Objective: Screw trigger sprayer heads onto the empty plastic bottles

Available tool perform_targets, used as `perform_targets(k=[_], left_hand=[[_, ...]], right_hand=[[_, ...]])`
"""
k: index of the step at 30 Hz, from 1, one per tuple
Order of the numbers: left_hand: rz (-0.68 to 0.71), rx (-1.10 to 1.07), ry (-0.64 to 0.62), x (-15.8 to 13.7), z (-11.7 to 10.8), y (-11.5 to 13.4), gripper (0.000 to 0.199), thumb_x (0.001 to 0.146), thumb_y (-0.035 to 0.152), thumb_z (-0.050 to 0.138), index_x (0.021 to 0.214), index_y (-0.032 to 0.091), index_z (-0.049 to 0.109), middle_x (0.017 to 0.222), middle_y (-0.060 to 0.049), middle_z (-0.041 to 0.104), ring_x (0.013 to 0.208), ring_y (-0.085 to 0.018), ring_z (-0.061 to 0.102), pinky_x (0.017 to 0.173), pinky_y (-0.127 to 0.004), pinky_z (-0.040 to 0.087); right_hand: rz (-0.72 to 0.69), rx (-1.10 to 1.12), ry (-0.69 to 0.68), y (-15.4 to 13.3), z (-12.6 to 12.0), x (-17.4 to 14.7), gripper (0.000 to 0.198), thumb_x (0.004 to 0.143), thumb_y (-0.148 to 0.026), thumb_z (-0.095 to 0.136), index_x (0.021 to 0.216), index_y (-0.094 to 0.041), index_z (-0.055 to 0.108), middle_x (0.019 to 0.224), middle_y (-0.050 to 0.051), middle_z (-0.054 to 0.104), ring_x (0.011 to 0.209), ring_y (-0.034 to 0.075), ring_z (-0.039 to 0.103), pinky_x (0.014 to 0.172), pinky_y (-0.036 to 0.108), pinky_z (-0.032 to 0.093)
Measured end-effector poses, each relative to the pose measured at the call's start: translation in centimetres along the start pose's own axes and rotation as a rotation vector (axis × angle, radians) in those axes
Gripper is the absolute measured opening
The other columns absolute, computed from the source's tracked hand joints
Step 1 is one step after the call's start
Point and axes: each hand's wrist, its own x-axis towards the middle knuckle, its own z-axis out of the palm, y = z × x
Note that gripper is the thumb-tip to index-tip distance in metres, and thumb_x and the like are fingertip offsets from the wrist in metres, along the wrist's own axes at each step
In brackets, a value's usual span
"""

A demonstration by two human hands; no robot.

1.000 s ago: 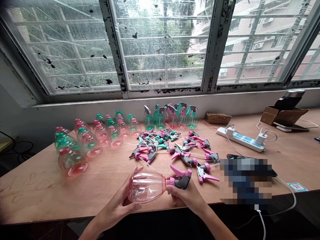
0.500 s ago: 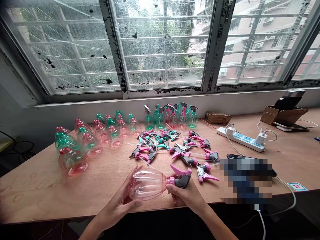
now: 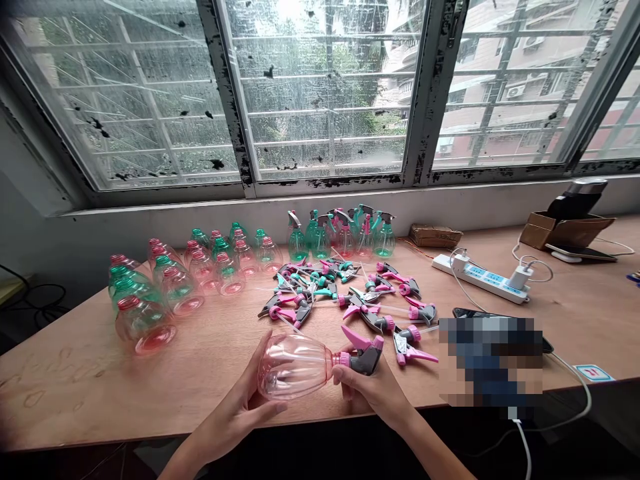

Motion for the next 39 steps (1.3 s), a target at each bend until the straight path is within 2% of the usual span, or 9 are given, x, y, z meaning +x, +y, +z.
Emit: perform_targets(k=[3, 8, 11, 17, 24, 28, 33, 36, 39], left_hand=[[-0.001, 0.011, -0.011, 0.0, 0.0, 0.0, 0.093, 0.095, 0.036, 0.066, 0.159, 0.044, -0.001, 0.172, -0.003, 0.015, 0.146, -0.031, 0.04, 0.123, -0.05, 0.025], [-0.044, -0.016, 0.009, -0.2, -0.2, -0.3, 0.105, 0.088, 0.04, 0.075, 0.16, 0.041, -0.003, 0.172, -0.003, 0.013, 0.156, -0.032, 0.017, 0.126, -0.049, 0.018], [-0.065, -0.053, -0.009, -0.2, -0.3, -0.6, 0.094, 0.094, 0.041, 0.067, 0.161, 0.038, 0.0, 0.168, -0.006, 0.025, 0.152, -0.031, 0.029, 0.124, -0.049, 0.024], [0.011, 0.007, 0.003, -0.2, -0.1, -0.9, 0.093, 0.096, 0.034, 0.065, 0.159, 0.045, -0.002, 0.171, -0.004, 0.016, 0.152, -0.031, 0.03, 0.125, -0.049, 0.021], [-0.015, 0.005, 0.025, -0.2, -0.2, -1.2, 0.099, 0.092, 0.04, 0.071, 0.161, 0.037, 0.0, 0.172, -0.005, 0.011, 0.157, -0.033, 0.013, 0.127, -0.049, 0.013], [-0.02, 0.004, -0.005, 0.0, -0.2, -0.8, 0.093, 0.093, 0.041, 0.069, 0.161, 0.036, 0.005, 0.171, -0.006, 0.019, 0.155, -0.032, 0.021, 0.126, -0.047, 0.021], [-0.018, -0.002, -0.027, 0.1, -0.1, -0.4, 0.103, 0.093, 0.041, 0.069, 0.158, 0.041, -0.011, 0.163, -0.009, 0.038, 0.146, -0.031, 0.042, 0.122, -0.052, 0.026], [-0.031, -0.004, -0.003, 0.0, -0.2, -0.6, 0.108, 0.088, 0.041, 0.076, 0.16, 0.04, -0.004, 0.167, -0.008, 0.028, 0.151, -0.034, 0.032, 0.124, -0.052, 0.019], [-0.044, -0.062, -0.012, -0.1, -0.3, -0.9, 0.1, 0.089, 0.045, 0.072, 0.161, 0.036, 0.004, 0.167, -0.01, 0.029, 0.149, -0.036, 0.034, 0.123, -0.052, 0.025]], right_hand=[[-0.003, 0.025, 0.003, -0.1, 0.0, 0.0, 0.033, 0.08, -0.045, 0.083, 0.083, -0.017, 0.064, 0.061, 0.0, 0.068, 0.045, 0.011, 0.054, 0.043, 0.023, 0.045], [0.01, 0.017, 0.016, 0.4, 0.0, -0.1, 0.038, 0.075, -0.045, 0.087, 0.09, -0.018, 0.064, 0.058, -0.002, 0.066, 0.044, 0.011, 0.053, 0.044, 0.024, 0.046], [0.014, 0.014, 0.003, 0.2, 0.0, -0.1, 0.037, 0.075, -0.045, 0.087, 0.088, -0.018, 0.064, 0.056, -0.003, 0.065, 0.044, 0.011, 0.053, 0.044, 0.023, 0.046], [0.0, 0.013, -0.007, -0.5, 0.2, -0.1, 0.041, 0.075, -0.051, 0.085, 0.087, -0.018, 0.063, 0.061, 0.001, 0.071, 0.043, 0.011, 0.054, 0.043, 0.023, 0.044], [-0.007, 0.002, -0.017, -0.1, -0.1, -0.2, 0.036, 0.08, -0.045, 0.083, 0.089, -0.017, 0.064, 0.061, 0.001, 0.07, 0.045, 0.01, 0.054, 0.046, 0.022, 0.044], [-0.02, -0.003, -0.032, 0.3, -0.3, -0.2, 0.03, 0.085, -0.042, 0.08, 0.089, -0.016, 0.065, 0.059, 0.0, 0.068, 0.045, 0.01, 0.054, 0.046, 0.022, 0.043], [-0.041, 0.021, -0.05, 0.7, -0.6, -0.2, 0.024, 0.09, -0.038, 0.076, 0.09, -0.017, 0.065, 0.06, 0.0, 0.069, 0.046, 0.01, 0.055, 0.047, 0.021, 0.042], [-0.047, 0.02, -0.051, 0.6, -0.6, -0.2, 0.023, 0.09, -0.037, 0.076, 0.09, -0.017, 0.064, 0.06, 0.0, 0.069, 0.047, 0.01, 0.055, 0.047, 0.021, 0.042], [-0.044, 0.033, -0.04, 0.5, -0.5, -0.3, 0.024, 0.089, -0.037, 0.077, 0.091, -0.018, 0.063, 0.065, 0.001, 0.072, 0.047, 0.01, 0.055, 0.046, 0.022, 0.043]])
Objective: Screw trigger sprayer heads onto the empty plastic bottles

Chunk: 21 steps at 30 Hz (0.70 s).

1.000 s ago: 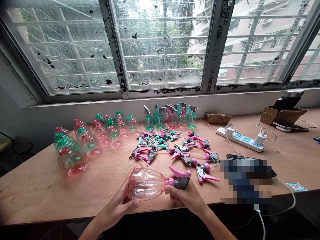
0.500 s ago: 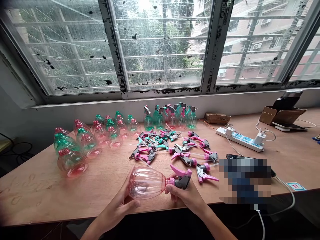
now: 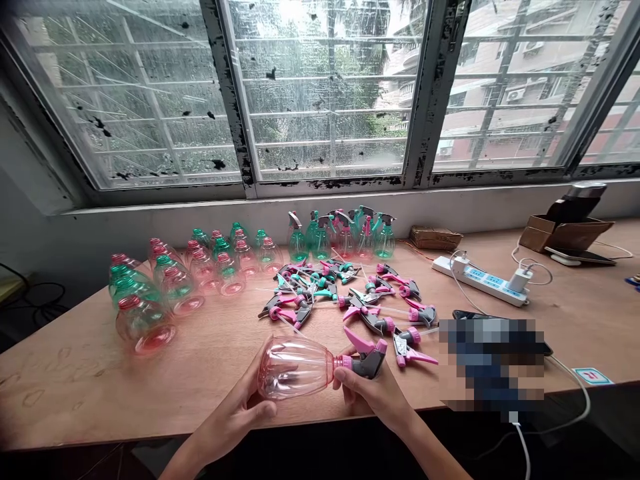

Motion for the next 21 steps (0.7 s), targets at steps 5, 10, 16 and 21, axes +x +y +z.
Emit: perform_targets(k=[5, 10, 16, 21], left_hand=[[-0.02, -0.07, -0.028, 0.16, 0.12, 0.23, 0.099, 0.089, 0.039, 0.075, 0.161, 0.036, 0.007, 0.159, -0.011, 0.044, 0.144, -0.034, 0.043, 0.118, -0.049, 0.035], [0.01, -0.037, -0.047, 0.4, 0.31, 0.65, 0.107, 0.088, 0.028, 0.076, 0.159, 0.042, -0.003, 0.158, -0.006, 0.045, 0.148, -0.032, 0.037, 0.115, -0.045, 0.04], [-0.002, -0.016, 0.007, 0.25, 0.34, 0.68, 0.113, 0.082, 0.032, 0.082, 0.161, 0.037, 0.001, 0.169, -0.004, 0.024, 0.156, -0.031, 0.016, 0.126, -0.046, 0.019], [0.007, 0.006, -0.04, 0.15, 0.11, 0.65, 0.095, 0.089, 0.038, 0.075, 0.161, 0.033, 0.013, 0.163, -0.009, 0.037, 0.151, -0.033, 0.032, 0.124, -0.049, 0.026]], right_hand=[[-0.005, 0.027, 0.015, 0.39, -0.22, 0.0, 0.026, 0.087, -0.038, 0.079, 0.091, -0.018, 0.062, 0.062, 0.0, 0.07, 0.046, 0.011, 0.055, 0.046, 0.022, 0.043], [-0.008, 0.025, 0.032, 0.83, -0.64, -0.01, 0.025, 0.09, -0.039, 0.076, 0.093, -0.018, 0.062, 0.06, -0.001, 0.068, 0.048, 0.012, 0.057, 0.048, 0.022, 0.043], [-0.018, -0.009, 0.007, 0.59, -0.46, -0.05, 0.025, 0.09, -0.039, 0.076, 0.085, -0.017, 0.065, 0.061, 0.0, 0.069, 0.05, 0.011, 0.057, 0.05, 0.023, 0.043], [-0.003, -0.004, 0.02, 0.19, -0.14, 0.0, 0.025, 0.088, -0.038, 0.078, 0.085, -0.018, 0.064, 0.063, 0.001, 0.071, 0.049, 0.011, 0.058, 0.051, 0.022, 0.044]])
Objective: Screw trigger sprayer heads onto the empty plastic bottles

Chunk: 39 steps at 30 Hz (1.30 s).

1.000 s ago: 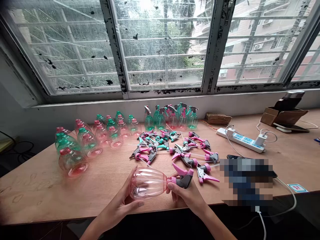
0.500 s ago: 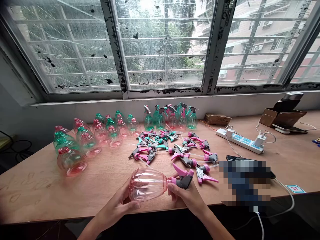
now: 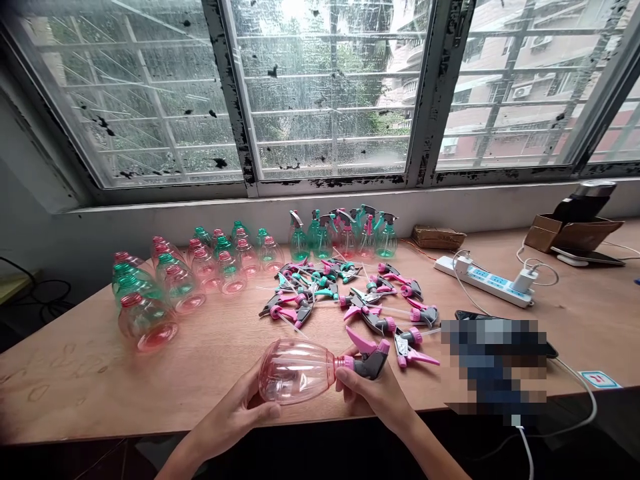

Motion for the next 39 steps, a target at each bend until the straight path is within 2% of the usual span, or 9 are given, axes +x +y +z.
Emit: perform_targets(k=[5, 10, 14, 18, 23, 27, 32, 36, 39], left_hand=[[0.021, 0.036, 0.01, 0.09, 0.19, 0.13, 0.101, 0.092, 0.035, 0.071, 0.16, 0.04, -0.003, 0.155, -0.008, 0.048, 0.144, -0.029, 0.043, 0.121, -0.048, 0.03], [-0.011, 0.039, 0.024, -0.1, 0.01, -0.01, 0.111, 0.085, 0.04, 0.078, 0.161, 0.036, -0.004, 0.151, -0.011, 0.051, 0.143, -0.033, 0.044, 0.122, -0.052, 0.027], [-0.018, -0.035, 0.002, -0.09, -0.14, 0.03, 0.095, 0.091, 0.044, 0.07, 0.161, 0.035, 0.007, 0.164, -0.011, 0.034, 0.147, -0.035, 0.037, 0.121, -0.053, 0.03], [0.017, 0.018, -0.002, 0.09, -0.01, 0.04, 0.098, 0.091, 0.032, 0.073, 0.159, 0.044, 0.004, 0.172, -0.004, 0.014, 0.151, -0.031, 0.032, 0.123, -0.05, 0.026], [0.045, -0.014, 0.022, 0.22, 0.11, -0.22, 0.103, 0.09, 0.029, 0.074, 0.159, 0.045, -0.001, 0.171, -0.003, 0.017, 0.155, -0.028, 0.023, 0.126, -0.05, 0.018], [0.017, -0.162, 0.007, 0.18, 0.05, -0.29, 0.099, 0.087, 0.036, 0.077, 0.16, 0.041, 0.01, 0.171, -0.007, 0.013, 0.149, -0.033, 0.036, 0.122, -0.051, 0.028], [0.019, -0.102, 0.008, 0.03, 0.13, -0.01, 0.095, 0.089, 0.032, 0.075, 0.159, 0.042, 0.013, 0.17, -0.005, 0.019, 0.15, -0.031, 0.034, 0.122, -0.048, 0.03], [0.025, 0.019, 0.033, -0.04, 0.13, 0.14, 0.096, 0.094, 0.036, 0.069, 0.16, 0.041, 0.0, 0.157, -0.009, 0.044, 0.138, -0.029, 0.05, 0.119, -0.048, 0.032], [-0.002, 0.014, 0.02, -0.09, -0.09, -0.16, 0.106, 0.09, 0.038, 0.074, 0.16, 0.037, -0.005, 0.147, -0.012, 0.055, 0.139, -0.03, 0.049, 0.119, -0.05, 0.031]], right_hand=[[-0.002, -0.015, -0.008, -0.35, 0.08, 0.0, 0.027, 0.087, -0.04, 0.078, 0.085, -0.018, 0.064, 0.063, 0.002, 0.072, 0.048, 0.011, 0.059, 0.049, 0.022, 0.044], [0.003, -0.033, -0.003, -0.38, 0.14, -0.04, 0.028, 0.086, -0.041, 0.079, 0.084, -0.017, 0.066, 0.062, 0.001, 0.071, 0.049, 0.011, 0.058, 0.05, 0.022, 0.046], [0.006, -0.044, -0.003, -0.4, 0.18, 0.02, 0.03, 0.084, -0.043, 0.08, 0.084, -0.016, 0.067, 0.06, 0.0, 0.069, 0.048, 0.011, 0.058, 0.049, 0.022, 0.046], [0.009, -0.026, 0.02, -0.55, 0.36, 0.03, 0.031, 0.086, -0.045, 0.078, 0.082, -0.017, 0.065, 0.059, 0.001, 0.069, 0.046, 0.011, 0.057, 0.047, 0.023, 0.045], [0.031, 0.001, 0.05, -0.45, 0.53, -0.09, 0.035, 0.083, -0.047, 0.081, 0.091, -0.018, 0.063, 0.064, 0.002, 0.072, 0.047, 0.014, 0.058, 0.046, 0.025, 0.046], [0.05, -0.007, 0.028, -0.44, 0.51, -0.16, 0.034, 0.082, -0.045, 0.082, 0.093, -0.018, 0.065, 0.065, 0.002, 0.071, 0.049, 0.013, 0.057, 0.048, 0.025, 0.045], [0.053, 0.0, 0.038, -0.68, 0.59, -0.13, 0.033, 0.083, -0.045, 0.081, 0.092, -0.018, 0.065, 0.063, 0.001, 0.07, 0.049, 0.012, 0.056, 0.049, 0.024, 0.045], [0.048, -0.011, 0.035, -0.61, 0.54, -0.19, 0.032, 0.083, -0.045, 0.081, 0.091, -0.019, 0.066, 0.064, 0.001, 0.071, 0.049, 0.013, 0.057, 0.049, 0.025, 0.045], [0.057, -0.025, 0.044, -0.45, 0.45, -0.26, 0.034, 0.082, -0.046, 0.082, 0.093, -0.018, 0.066, 0.064, 0.002, 0.07, 0.049, 0.014, 0.057, 0.049, 0.026, 0.045]])
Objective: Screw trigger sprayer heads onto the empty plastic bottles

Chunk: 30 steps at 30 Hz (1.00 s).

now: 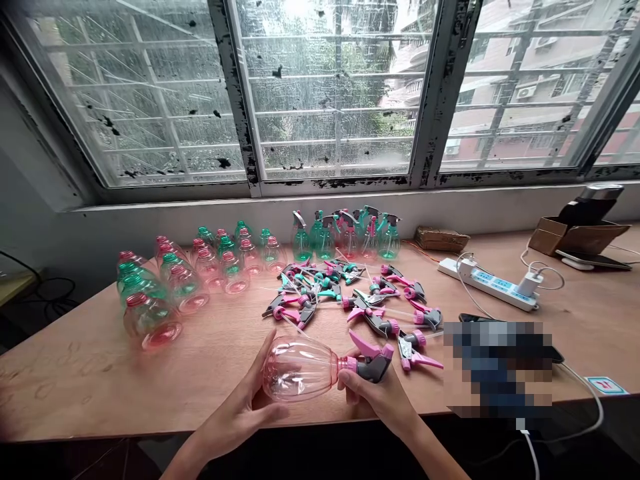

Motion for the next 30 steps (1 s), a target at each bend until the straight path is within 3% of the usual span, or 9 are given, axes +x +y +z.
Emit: perform_targets(k=[4, 11, 15, 17, 22, 24, 27, 30], left_hand=[[-0.009, -0.061, -0.02, -0.01, -0.27, -0.59, 0.098, 0.092, 0.041, 0.071, 0.161, 0.035, 0.002, 0.154, -0.011, 0.048, 0.145, -0.031, 0.041, 0.122, -0.051, 0.027], [0.042, 0.019, 0.037, 0.07, 0.25, -0.03, 0.094, 0.093, 0.036, 0.07, 0.16, 0.041, 0.004, 0.17, -0.005, 0.02, 0.153, -0.033, 0.026, 0.126, -0.053, 0.016], [0.061, -0.04, 0.038, -0.02, 0.36, -0.06, 0.108, 0.086, 0.035, 0.078, 0.16, 0.04, -0.001, 0.171, -0.006, 0.016, 0.156, -0.033, 0.016, 0.126, -0.054, 0.01], [0.054, -0.079, 0.02, -0.1, 0.27, -0.21, 0.107, 0.085, 0.037, 0.079, 0.16, 0.038, 0.003, 0.171, -0.007, 0.016, 0.156, -0.034, 0.015, 0.126, -0.054, 0.014], [0.033, -0.069, -0.011, -0.2, 0.18, -0.18, 0.092, 0.092, 0.035, 0.072, 0.158, 0.048, 0.009, 0.173, -0.002, 0.006, 0.147, -0.033, 0.038, 0.12, -0.049, 0.033], [0.042, -0.033, 0.003, -0.18, 0.24, -0.09, 0.089, 0.095, 0.036, 0.068, 0.158, 0.049, 0.006, 0.172, -0.002, 0.009, 0.147, -0.031, 0.038, 0.118, -0.046, 0.036], [0.037, -0.023, -0.012, -0.17, 0.27, -0.04, 0.096, 0.095, 0.039, 0.066, 0.157, 0.046, -0.007, 0.168, -0.008, 0.026, 0.144, -0.031, 0.044, 0.116, -0.049, 0.038], [0.032, -0.051, -0.013, -0.19, 0.16, -0.13, 0.108, 0.088, 0.04, 0.075, 0.158, 0.042, -0.007, 0.167, -0.011, 0.028, 0.146, -0.035, 0.04, 0.12, -0.054, 0.03]], right_hand=[[-0.007, 0.004, -0.005, 0.02, -0.02, 0.03, 0.033, 0.082, -0.045, 0.082, 0.095, -0.018, 0.067, 0.064, 0.001, 0.07, 0.05, 0.013, 0.056, 0.049, 0.026, 0.045], [0.001, 0.011, -0.016, -0.21, 0.01, 0.11, 0.031, 0.084, -0.045, 0.08, 0.09, -0.018, 0.066, 0.063, 0.001, 0.069, 0.05, 0.013, 0.056, 0.05, 0.027, 0.044], [-0.011, 0.001, -0.034, 0.02, -0.14, 0.11, 0.03, 0.084, -0.043, 0.08, 0.093, -0.018, 0.067, 0.06, -0.001, 0.067, 0.05, 0.013, 0.056, 0.05, 0.025, 0.045], [-0.019, -0.004, -0.036, 0.06, -0.2, 0.1, 0.03, 0.084, -0.043, 0.081, 0.095, -0.018, 0.066, 0.061, -0.001, 0.068, 0.05, 0.012, 0.056, 0.051, 0.025, 0.045], [-0.016, 0.012, -0.021, 0.16, -0.31, 0.15, 0.029, 0.086, -0.042, 0.079, 0.092, -0.018, 0.065, 0.064, 0.001, 0.07, 0.049, 0.013, 0.058, 0.049, 0.025, 0.046], [-0.024, 0.032, -0.012, 0.38, -0.42, 0.21, 0.029, 0.085, -0.042, 0.08, 0.093, -0.018, 0.065, 0.064, 0.001, 0.07, 0.048, 0.013, 0.058, 0.048, 0.025, 0.045], [-0.031, 0.066, 0.002, 0.71, -0.57, 0.24, 0.029, 0.085, -0.04, 0.081, 0.096, -0.019, 0.063, 0.063, 0.0, 0.07, 0.047, 0.013, 0.059, 0.047, 0.024, 0.046], [-0.034, 0.054, -0.015, 0.67, -0.55, 0.19, 0.027, 0.086, -0.04, 0.08, 0.095, -0.019, 0.064, 0.065, 0.0, 0.071, 0.048, 0.012, 0.059, 0.048, 0.024, 0.046]])
